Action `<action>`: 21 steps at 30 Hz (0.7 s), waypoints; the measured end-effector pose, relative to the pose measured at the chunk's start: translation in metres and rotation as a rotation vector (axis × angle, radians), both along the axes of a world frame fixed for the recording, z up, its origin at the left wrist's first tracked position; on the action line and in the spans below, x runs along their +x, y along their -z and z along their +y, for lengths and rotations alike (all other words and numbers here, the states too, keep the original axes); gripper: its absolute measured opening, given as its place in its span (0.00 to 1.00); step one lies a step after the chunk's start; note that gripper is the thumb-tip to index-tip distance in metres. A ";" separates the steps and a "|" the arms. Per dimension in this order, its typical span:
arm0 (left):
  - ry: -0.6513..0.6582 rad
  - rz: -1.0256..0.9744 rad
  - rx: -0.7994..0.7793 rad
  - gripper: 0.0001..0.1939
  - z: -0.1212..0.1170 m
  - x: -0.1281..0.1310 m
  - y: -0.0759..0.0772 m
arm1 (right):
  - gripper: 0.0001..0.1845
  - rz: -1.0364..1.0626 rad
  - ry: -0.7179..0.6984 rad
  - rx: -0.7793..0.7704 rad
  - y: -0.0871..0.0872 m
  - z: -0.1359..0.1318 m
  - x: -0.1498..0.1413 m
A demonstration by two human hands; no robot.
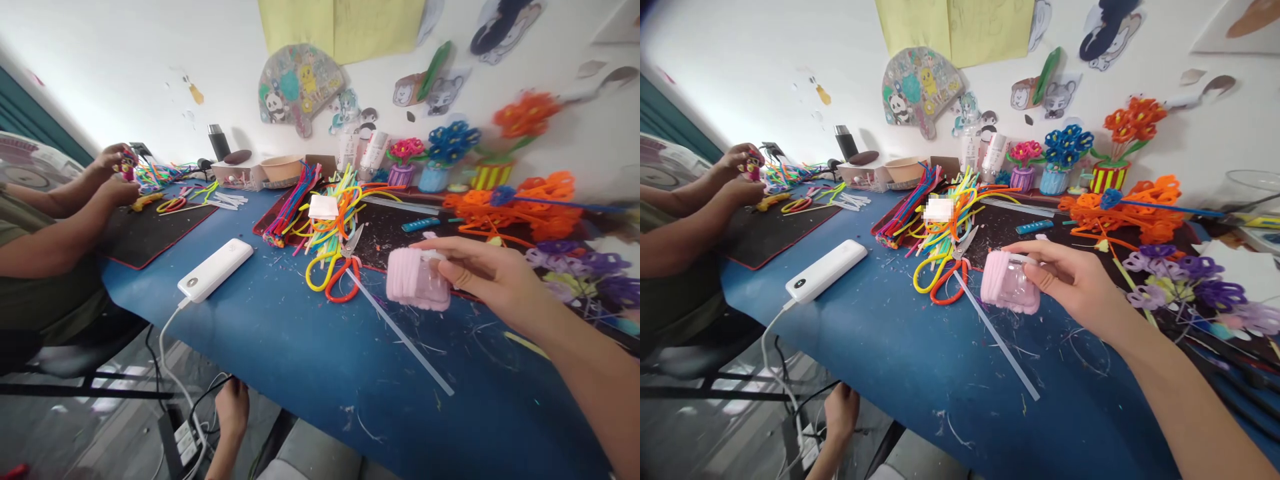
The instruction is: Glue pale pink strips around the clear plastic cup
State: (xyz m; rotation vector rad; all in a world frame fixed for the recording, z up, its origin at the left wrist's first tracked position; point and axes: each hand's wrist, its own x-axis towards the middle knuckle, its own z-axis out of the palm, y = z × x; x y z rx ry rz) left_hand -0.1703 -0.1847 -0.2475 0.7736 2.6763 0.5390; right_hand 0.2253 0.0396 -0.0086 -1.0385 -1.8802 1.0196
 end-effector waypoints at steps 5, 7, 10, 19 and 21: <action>0.057 -0.037 0.111 0.15 -0.021 -0.007 -0.031 | 0.16 -0.034 0.079 -0.016 0.003 0.003 0.001; 0.079 -0.057 0.181 0.17 -0.028 -0.009 -0.045 | 0.16 -0.038 0.108 -0.019 0.002 0.003 0.001; 0.098 -0.114 0.270 0.23 -0.039 -0.013 -0.065 | 0.17 -0.028 0.122 -0.020 0.002 0.004 0.000; 0.119 -0.386 0.649 0.33 -0.056 -0.002 -0.133 | 0.16 0.037 0.108 -0.027 0.004 0.005 0.002; 0.122 -0.466 0.730 0.32 -0.055 0.006 -0.151 | 0.16 0.039 0.108 -0.024 0.003 0.005 0.002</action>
